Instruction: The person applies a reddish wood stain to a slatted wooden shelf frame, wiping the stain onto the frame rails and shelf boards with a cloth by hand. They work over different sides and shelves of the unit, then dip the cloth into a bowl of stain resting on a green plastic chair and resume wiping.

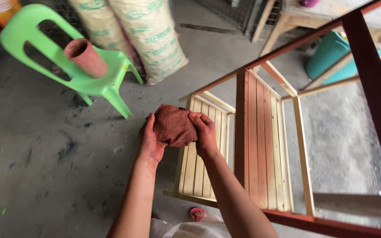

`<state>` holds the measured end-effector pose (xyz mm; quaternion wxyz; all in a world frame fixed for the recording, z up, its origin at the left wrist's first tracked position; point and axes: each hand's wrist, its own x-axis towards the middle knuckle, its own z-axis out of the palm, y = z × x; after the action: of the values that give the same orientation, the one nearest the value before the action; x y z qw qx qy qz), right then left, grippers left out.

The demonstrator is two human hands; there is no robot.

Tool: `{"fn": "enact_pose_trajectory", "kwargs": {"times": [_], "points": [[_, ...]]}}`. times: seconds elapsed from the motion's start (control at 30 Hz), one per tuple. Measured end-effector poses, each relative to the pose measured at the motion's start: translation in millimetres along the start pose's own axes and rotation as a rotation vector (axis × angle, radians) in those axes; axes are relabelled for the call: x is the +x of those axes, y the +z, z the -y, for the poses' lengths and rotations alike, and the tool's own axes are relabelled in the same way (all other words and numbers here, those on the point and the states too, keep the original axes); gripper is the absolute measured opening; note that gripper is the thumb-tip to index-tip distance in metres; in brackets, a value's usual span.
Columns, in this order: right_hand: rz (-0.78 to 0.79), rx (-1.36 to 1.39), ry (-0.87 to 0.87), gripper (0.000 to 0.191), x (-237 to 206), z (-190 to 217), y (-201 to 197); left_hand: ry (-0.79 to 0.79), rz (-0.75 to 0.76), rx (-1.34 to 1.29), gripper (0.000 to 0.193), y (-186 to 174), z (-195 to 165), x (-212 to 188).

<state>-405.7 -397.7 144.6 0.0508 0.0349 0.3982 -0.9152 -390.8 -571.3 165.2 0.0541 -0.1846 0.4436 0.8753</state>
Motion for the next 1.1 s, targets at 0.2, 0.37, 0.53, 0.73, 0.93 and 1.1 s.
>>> {"fn": "enact_pose_trajectory", "kwargs": {"times": [0.2, 0.37, 0.53, 0.73, 0.93, 1.1], "points": [[-0.106, 0.084, 0.114, 0.048, 7.2, -30.2, 27.3, -0.036, 0.272, 0.067, 0.073, -13.2, -17.8, 49.6], [-0.161, 0.543, 0.063, 0.062, 1.2, -88.9, 69.0, -0.297, 0.347, 0.219, 0.077, -36.5, -56.4, 55.7], [-0.068, 0.740, -0.062, 0.067, -2.9, -123.8, 87.9, -0.344, 0.409, 0.469, 0.075, -50.8, -82.2, 60.2], [-0.178, 0.686, -0.094, 0.067, -7.7, -122.1, 101.6, -0.138, 0.461, 0.838, 0.053, -29.6, -68.5, 97.6], [-0.321, 0.652, -0.303, 0.093, -7.9, -98.0, 76.8, 0.261, 0.661, 1.067, 0.044, -5.2, -28.3, 139.0], [-0.461, 0.464, -0.461, 0.072, 39.5, -77.5, 36.1, 0.617, 0.800, 1.163, 0.054, 24.1, -4.0, 175.7]]}}
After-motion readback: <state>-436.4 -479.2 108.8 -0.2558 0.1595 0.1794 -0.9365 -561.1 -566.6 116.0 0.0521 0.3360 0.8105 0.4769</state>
